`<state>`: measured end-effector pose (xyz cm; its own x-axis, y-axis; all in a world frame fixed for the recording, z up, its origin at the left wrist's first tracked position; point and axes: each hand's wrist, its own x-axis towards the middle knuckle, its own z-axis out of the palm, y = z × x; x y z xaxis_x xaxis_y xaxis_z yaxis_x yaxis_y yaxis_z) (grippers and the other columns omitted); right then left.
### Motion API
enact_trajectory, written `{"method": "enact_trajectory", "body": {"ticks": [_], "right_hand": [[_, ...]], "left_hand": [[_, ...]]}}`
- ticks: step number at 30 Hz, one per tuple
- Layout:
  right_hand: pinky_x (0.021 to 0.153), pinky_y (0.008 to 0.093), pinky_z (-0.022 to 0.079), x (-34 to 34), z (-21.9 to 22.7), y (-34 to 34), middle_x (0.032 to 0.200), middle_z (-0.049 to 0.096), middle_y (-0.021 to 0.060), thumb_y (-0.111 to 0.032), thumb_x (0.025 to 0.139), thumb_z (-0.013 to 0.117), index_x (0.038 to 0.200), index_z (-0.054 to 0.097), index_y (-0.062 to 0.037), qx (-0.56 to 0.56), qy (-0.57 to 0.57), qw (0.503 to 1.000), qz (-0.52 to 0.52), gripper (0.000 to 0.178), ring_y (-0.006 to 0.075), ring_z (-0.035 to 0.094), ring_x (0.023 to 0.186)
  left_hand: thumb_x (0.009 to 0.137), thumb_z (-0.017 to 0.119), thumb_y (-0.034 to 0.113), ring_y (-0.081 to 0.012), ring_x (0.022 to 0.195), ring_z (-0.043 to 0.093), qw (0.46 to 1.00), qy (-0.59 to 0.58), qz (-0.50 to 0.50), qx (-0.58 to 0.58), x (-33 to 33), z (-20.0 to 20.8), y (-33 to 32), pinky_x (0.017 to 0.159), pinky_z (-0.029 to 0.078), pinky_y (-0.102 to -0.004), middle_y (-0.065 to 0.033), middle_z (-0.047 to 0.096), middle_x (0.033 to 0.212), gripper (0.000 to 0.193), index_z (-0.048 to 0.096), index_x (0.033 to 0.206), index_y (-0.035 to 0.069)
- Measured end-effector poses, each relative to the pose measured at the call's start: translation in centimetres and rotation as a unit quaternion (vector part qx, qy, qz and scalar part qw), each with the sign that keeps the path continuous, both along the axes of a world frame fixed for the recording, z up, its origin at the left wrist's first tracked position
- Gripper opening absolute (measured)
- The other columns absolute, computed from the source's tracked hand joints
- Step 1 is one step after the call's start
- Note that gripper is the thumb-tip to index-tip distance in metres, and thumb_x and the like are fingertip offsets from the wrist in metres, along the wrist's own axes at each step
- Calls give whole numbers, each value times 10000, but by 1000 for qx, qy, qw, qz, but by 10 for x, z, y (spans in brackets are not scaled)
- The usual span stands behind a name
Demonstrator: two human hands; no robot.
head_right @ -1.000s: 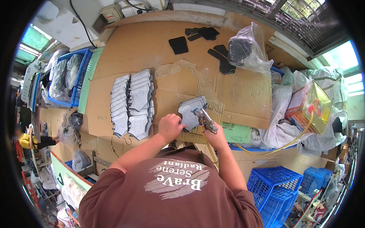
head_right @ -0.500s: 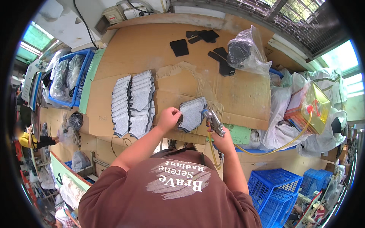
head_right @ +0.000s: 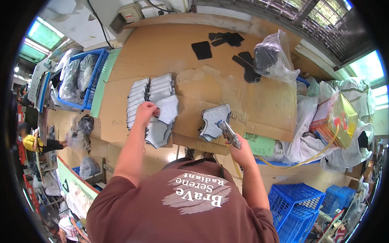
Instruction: Applying glue to the edges of shoe upper components using a spray gun and organizing them into stacks.
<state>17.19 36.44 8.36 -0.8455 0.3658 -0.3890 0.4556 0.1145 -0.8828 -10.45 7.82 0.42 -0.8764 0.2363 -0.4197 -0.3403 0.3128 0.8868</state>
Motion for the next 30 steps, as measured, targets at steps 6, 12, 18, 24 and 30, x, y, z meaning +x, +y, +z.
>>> {"method": "enact_trajectory", "body": {"ticks": [6,12,18,24,30], "right_hand": [[600,250,389,-22,7,-6,694,525,17,-29,722,466,855,563,-27,16,-4,1000,15,164,101,454,652],[618,257,402,-34,6,-11,704,541,33,-45,728,499,878,576,-32,15,-30,999,-1,169,105,470,670],[643,274,417,-41,4,-10,720,560,51,-45,716,542,887,578,-18,12,-32,999,-4,177,119,488,683],[640,276,419,-40,2,-10,713,564,46,-49,721,551,903,583,-14,15,-35,999,18,188,111,490,681],[639,269,417,-40,0,-8,728,561,29,-46,717,561,914,580,-14,1,-38,999,0,201,107,483,678]], "left_hand": [[744,601,76,-272,656,589,921,283,-11,-268,-7,2,-12,608,463,-349,-152,604,738,122,565,808,-22],[735,646,237,-304,781,544,890,345,-295,-39,95,35,79,709,436,-392,-128,566,796,215,582,755,32],[676,695,296,-287,773,561,829,358,-390,-180,136,29,124,661,462,-391,-110,557,768,297,567,739,35],[659,705,280,-259,744,577,807,379,-387,-236,138,26,127,624,468,-374,-101,564,769,274,572,747,58],[659,709,268,-286,703,584,812,372,-380,-242,138,28,127,612,469,-391,-106,565,726,267,567,714,49]]}}
